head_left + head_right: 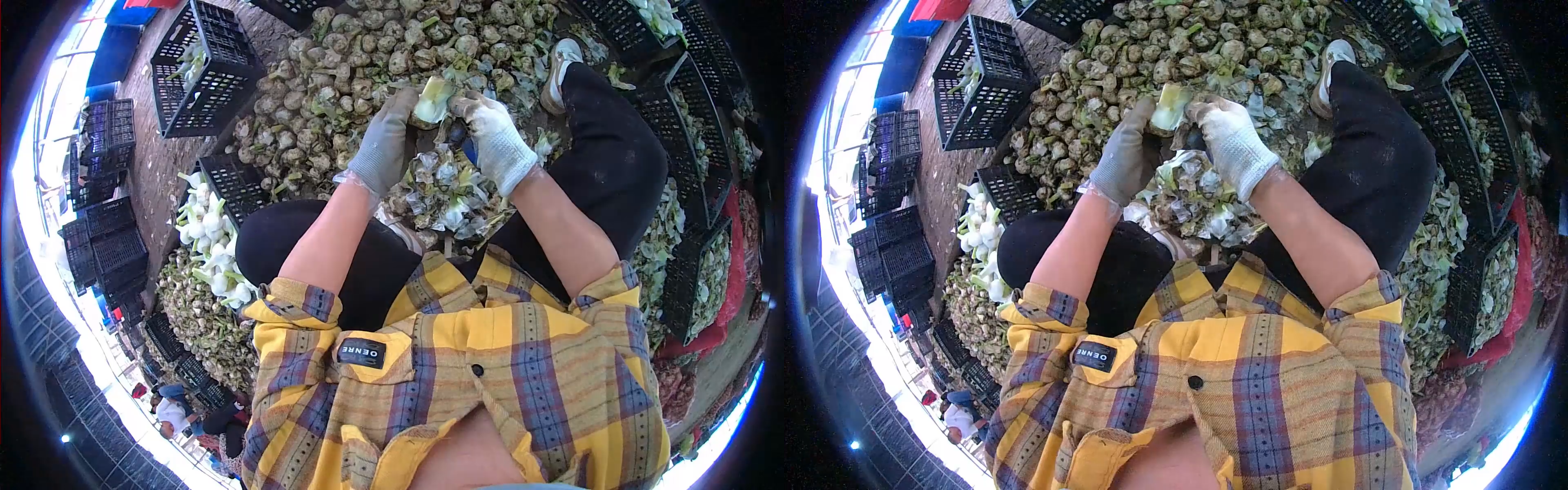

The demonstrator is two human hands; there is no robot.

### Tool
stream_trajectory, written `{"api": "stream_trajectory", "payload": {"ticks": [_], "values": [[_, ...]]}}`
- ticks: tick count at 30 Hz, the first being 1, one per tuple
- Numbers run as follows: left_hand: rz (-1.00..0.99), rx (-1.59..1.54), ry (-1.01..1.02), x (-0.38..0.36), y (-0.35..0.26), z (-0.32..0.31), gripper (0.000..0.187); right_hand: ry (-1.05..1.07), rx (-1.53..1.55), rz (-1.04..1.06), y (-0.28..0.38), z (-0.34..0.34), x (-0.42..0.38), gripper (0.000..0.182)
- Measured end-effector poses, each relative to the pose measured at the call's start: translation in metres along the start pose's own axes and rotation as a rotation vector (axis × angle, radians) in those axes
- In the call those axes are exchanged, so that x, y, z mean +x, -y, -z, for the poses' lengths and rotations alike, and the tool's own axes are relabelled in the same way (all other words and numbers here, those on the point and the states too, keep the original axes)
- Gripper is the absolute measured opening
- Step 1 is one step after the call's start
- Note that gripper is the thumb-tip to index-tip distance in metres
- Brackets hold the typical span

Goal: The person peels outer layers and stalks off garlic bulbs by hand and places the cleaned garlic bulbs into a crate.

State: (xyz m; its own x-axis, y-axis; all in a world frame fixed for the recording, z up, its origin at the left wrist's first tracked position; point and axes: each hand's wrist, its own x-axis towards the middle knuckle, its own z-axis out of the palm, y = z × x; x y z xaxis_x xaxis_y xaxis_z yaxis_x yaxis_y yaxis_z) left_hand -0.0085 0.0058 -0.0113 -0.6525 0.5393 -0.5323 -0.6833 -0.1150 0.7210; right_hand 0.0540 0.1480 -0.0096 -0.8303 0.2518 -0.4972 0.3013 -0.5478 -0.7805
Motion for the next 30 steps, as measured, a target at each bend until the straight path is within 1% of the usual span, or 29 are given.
{"api": "stream_trajectory", "payload": {"ticks": [1,3,4,5,6,9,12,13,15,16,18,20,21,24,25,28,29,30], "values": [[0.018,0.021,-0.004,-0.001,-0.002,-0.001,0.037,-0.016,0.044,-0.024,-0.001,0.001,-0.001,0.023],[-0.135,0.273,-0.036,-0.004,-0.001,-0.011,0.036,-0.05,0.131,-0.068,-0.002,0.002,-0.002,0.022],[-0.213,0.397,-0.053,-0.006,0.0,-0.014,0.035,-0.059,0.037,-0.016,-0.003,0.003,-0.001,0.021],[-0.227,0.388,-0.053,-0.007,0.001,-0.013,0.036,-0.069,-0.057,0.035,-0.006,0.005,0.002,0.021],[-0.2,0.296,-0.015,-0.007,0.0,-0.012,0.036,-0.075,-0.152,0.087,-0.008,0.005,0.005,0.02],[-0.114,0.018,0.12,-0.018,-0.016,-0.012,0.035,-0.119,-0.077,-0.028,-0.009,0.022,0.015,0.022],[-0.136,-0.042,-0.003,-0.009,-0.013,-0.008,0.034,-0.031,-0.088,0.039,-0.007,0.013,0.011,0.023],[-0.145,-0.004,-0.039,-0.008,-0.011,-0.006,0.035,0.006,-0.099,0.084,-0.007,0.019,0.013,0.026],[-0.173,0.106,-0.09,-0.008,-0.009,-0.004,0.037,0.06,0.043,0.201,-0.022,0.034,0.033,0.029],[-0.183,0.161,-0.114,-0.008,-0.007,-0.003,0.039,0.06,-0.09,0.179,-0.008,0.024,0.019,0.031],[-0.228,0.256,-0.083,-0.003,-0.005,0.0,0.038,0.087,-0.347,0.152,0.016,0.009,-0.001,0.034],[-0.265,0.348,-0.061,-0.007,-0.006,-0.003,0.037,0.135,-0.591,0.134,0.024,0.007,-0.007,0.036],[-0.281,0.396,-0.052,-0.009,-0.006,-0.003,0.037,0.145,-0.565,0.295,0.015,0.004,0.0,0.041],[-0.296,0.501,-0.031,-0.01,-0.003,-0.005,0.037,0.155,-0.455,0.191,0.011,0.008,-0.002,0.042],[-0.238,0.471,-0.003,-0.011,-0.005,-0.006,0.037,0.153,-0.537,0.294,0.003,0.012,0.005,0.036],[-0.238,0.494,0.046,-0.012,-0.005,-0.008,0.037,-0.045,-0.896,0.275,0.012,0.006,-0.006,0.028],[-0.168,0.398,0.055,-0.012,-0.005,-0.008,0.037,-0.052,-0.601,0.225,0.014,0.0,-0.012,0.024],[-0.098,0.303,0.063,-0.012,-0.007,-0.006,0.037,-0.032,-0.448,0.173,0.006,0.004,-0.004,0.024]]}}
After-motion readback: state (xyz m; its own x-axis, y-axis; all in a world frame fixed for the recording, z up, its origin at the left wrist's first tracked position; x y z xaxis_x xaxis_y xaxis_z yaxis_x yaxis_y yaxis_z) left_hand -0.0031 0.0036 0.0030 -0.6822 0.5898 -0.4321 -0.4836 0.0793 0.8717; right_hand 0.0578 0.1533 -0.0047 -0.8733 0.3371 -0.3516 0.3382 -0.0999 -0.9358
